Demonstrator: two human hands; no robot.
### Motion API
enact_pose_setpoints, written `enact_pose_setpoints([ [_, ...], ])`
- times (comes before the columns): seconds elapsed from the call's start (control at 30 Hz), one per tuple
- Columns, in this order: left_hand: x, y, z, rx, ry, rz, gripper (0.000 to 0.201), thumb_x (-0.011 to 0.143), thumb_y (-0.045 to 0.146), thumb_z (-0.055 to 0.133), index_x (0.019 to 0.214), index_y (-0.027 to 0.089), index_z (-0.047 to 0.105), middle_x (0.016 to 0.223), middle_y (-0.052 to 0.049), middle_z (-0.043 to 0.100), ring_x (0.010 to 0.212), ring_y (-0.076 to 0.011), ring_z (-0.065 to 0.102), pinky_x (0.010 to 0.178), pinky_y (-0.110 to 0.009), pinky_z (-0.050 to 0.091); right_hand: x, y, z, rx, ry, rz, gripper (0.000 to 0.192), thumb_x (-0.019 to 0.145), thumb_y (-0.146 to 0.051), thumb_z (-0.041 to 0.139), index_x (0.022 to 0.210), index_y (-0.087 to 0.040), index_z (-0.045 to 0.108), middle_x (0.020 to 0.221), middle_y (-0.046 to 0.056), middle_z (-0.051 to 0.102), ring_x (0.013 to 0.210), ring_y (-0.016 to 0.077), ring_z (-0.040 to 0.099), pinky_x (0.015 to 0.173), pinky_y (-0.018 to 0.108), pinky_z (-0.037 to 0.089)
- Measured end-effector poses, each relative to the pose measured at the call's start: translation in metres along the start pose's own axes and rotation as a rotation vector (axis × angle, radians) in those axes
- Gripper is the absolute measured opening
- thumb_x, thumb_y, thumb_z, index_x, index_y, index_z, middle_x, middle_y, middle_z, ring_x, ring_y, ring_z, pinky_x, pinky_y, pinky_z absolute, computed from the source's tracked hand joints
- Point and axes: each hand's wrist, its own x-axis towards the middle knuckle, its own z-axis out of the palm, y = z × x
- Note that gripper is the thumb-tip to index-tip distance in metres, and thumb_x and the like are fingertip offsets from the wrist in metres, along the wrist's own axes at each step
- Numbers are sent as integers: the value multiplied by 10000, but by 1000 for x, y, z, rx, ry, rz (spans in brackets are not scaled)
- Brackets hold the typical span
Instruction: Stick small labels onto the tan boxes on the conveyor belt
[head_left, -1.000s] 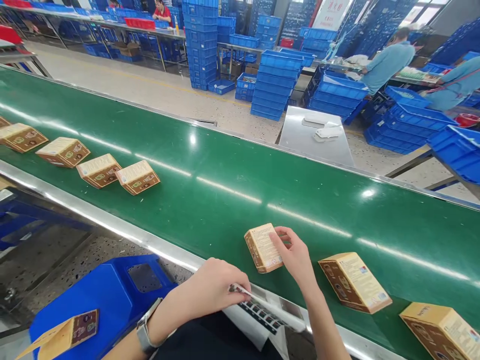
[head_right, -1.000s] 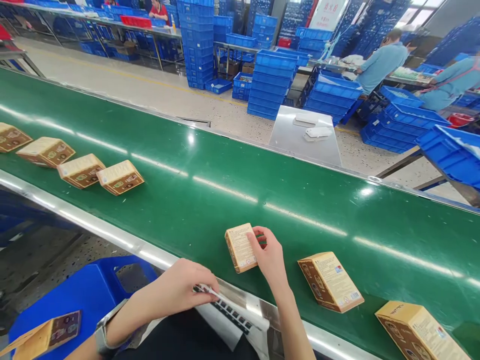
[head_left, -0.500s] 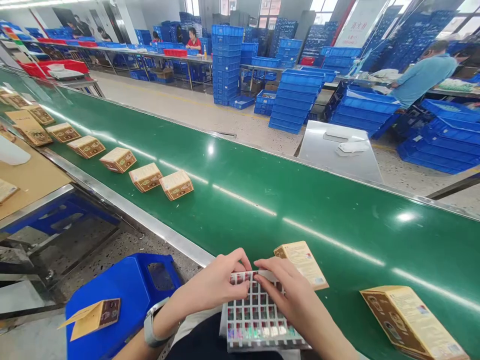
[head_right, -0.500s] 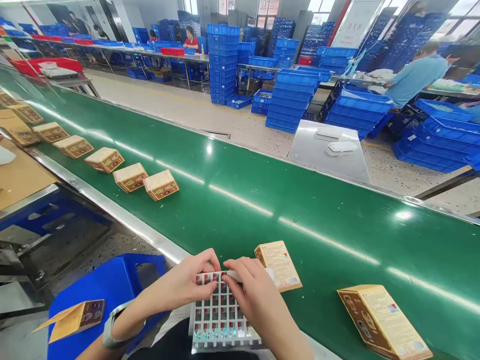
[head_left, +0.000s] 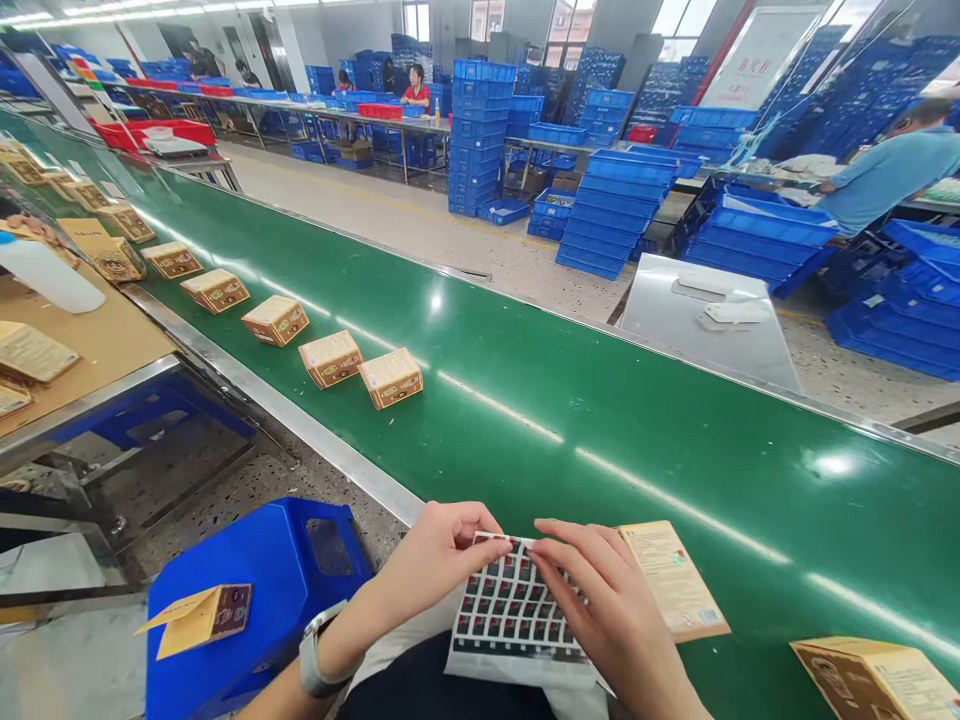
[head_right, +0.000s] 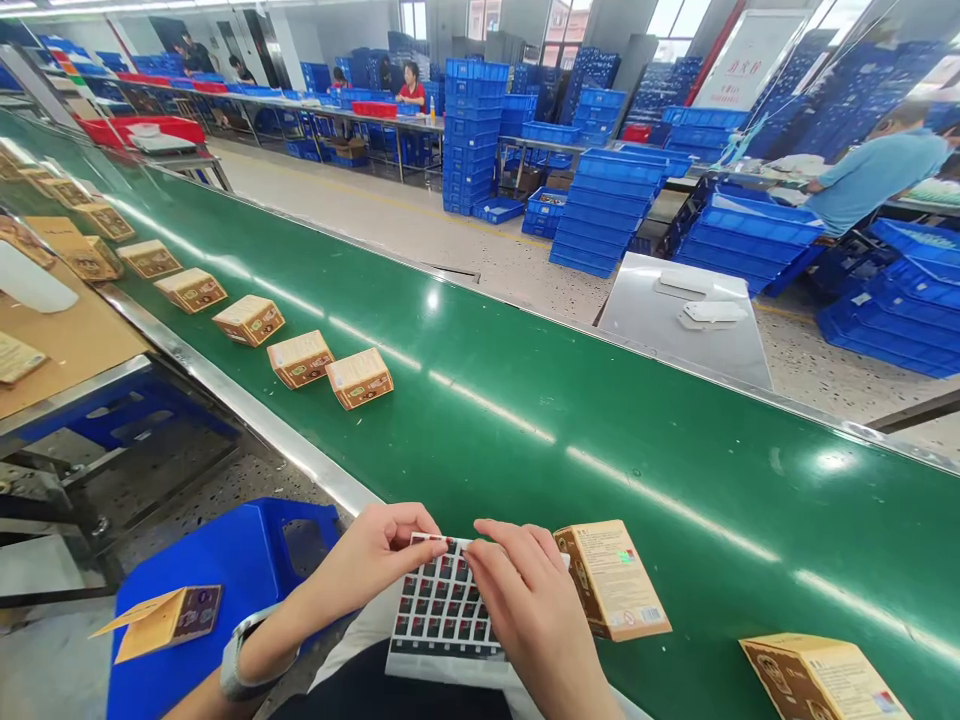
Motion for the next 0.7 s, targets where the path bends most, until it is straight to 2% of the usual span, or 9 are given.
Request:
enact_pose_setpoints([
  [0.1,2,-2,-2,-56,32,4,231,859,375,665,837,146,678,678,10,622,598,-99,506,554,-209,345,5,-2,-2,15,19,-61,140,947,-100,572,1001,-212,636,1118,92,708,1013,233,665,889,385,490],
  [0.17,4,-2,-5,-86,62,-11,222,854,363,667,851,144,697,693,-1,647,613,-107,537,561,-207,372,6,-3,-6,92,26,-24,113,937,-122,590,960,-221,637,1111,87,708,1058,231,659,892,361,511],
  [0.37,4,-9,-14,-40,138,-10,255,868,373,647,832,139,742,699,-24,697,606,-120,574,574,-220,420,-6,12,-21,244,70,345,39,938,-274,606,939,-258,641,1137,66,697,1046,225,671,873,336,542],
  [0.47,3,-16,-28,40,156,17,289,877,410,643,783,155,742,706,-36,715,639,-153,619,608,-252,466,-7,25,-22,257,110,533,126,913,-381,623,909,-257,646,1146,60,709,1055,242,675,884,343,539],
  [0.5,3,-19,-37,68,163,48,286,872,418,651,773,166,743,780,-53,743,724,-181,659,675,-278,502,-5,28,-21,269,128,580,158,899,-413,631,905,-256,651,1137,59,716,1059,248,677,896,348,538],
  [0.57,7,-25,-60,167,205,164,262,851,425,684,753,194,757,1104,-87,747,1065,-261,657,937,-374,501,3,31,-17,312,173,650,210,872,-458,649,911,-252,663,1118,60,727,1062,256,681,926,362,536],
  [0.63,16,-30,-91,303,288,288,240,826,431,714,731,219,772,1473,-51,539,1415,-324,394,1182,-472,283,13,32,-11,371,223,697,250,854,-483,660,926,-244,675,1113,68,730,1059,261,684,949,382,535],
  [0.7,31,-34,-122,378,379,313,261,825,455,705,732,221,771,1613,-5,330,1523,-344,152,1236,-521,120,22,30,-3,429,250,723,277,847,-498,662,935,-236,681,1106,76,733,1056,264,687,954,394,540],
])
